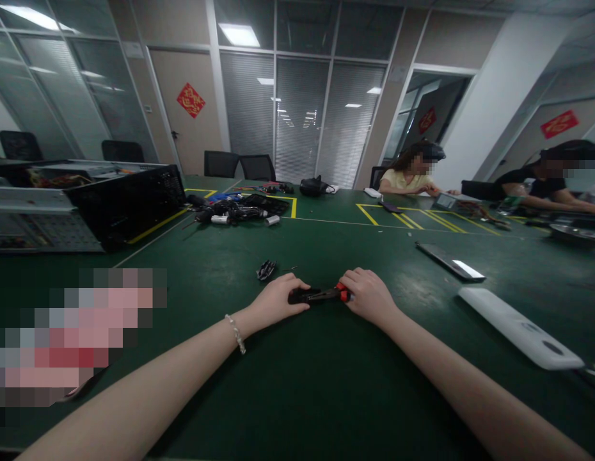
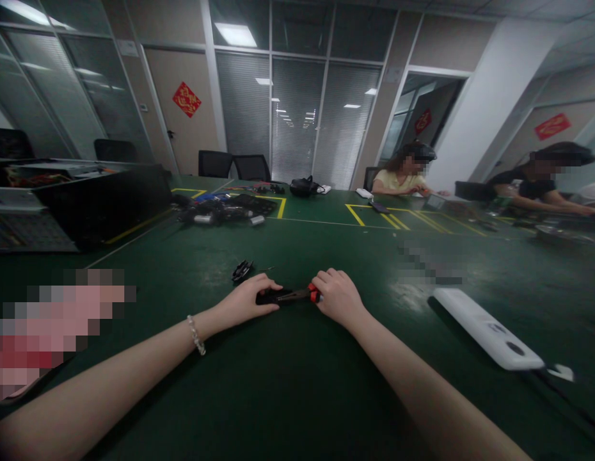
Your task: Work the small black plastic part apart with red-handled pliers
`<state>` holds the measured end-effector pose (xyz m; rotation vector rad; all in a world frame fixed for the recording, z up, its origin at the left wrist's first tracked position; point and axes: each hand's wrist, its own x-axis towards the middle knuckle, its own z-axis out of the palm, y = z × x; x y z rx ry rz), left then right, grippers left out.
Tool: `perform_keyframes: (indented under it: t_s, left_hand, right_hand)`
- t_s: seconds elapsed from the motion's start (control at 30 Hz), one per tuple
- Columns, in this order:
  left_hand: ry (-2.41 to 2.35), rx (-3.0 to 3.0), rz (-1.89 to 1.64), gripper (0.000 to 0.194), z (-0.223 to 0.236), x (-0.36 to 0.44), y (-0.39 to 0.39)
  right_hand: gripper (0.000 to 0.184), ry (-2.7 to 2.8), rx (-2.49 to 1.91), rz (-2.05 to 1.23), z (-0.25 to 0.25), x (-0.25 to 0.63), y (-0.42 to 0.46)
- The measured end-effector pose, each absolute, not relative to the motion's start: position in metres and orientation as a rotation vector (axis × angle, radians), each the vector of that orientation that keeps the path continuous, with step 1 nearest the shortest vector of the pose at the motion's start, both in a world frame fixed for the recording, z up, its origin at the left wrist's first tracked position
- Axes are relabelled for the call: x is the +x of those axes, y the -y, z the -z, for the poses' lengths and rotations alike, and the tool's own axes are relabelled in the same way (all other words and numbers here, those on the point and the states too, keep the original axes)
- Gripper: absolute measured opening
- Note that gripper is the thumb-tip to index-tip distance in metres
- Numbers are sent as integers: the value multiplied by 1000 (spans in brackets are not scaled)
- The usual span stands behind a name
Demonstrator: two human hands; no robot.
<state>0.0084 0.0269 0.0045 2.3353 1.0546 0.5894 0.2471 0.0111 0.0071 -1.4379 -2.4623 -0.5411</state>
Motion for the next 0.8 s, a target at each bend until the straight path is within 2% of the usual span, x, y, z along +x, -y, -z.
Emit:
perform_keyframes:
  t_s: [0.27,0.8]
  left_hand:
    - [-1042,2342,-604,37,-3,7,-28]
    - [-1030,2356,-618,34,-2,8,-28]
  right_hand:
    - [29,2472,-1381,502,-7,250,-12]
    - [23,2442,-1360,517,-2,250,-15]
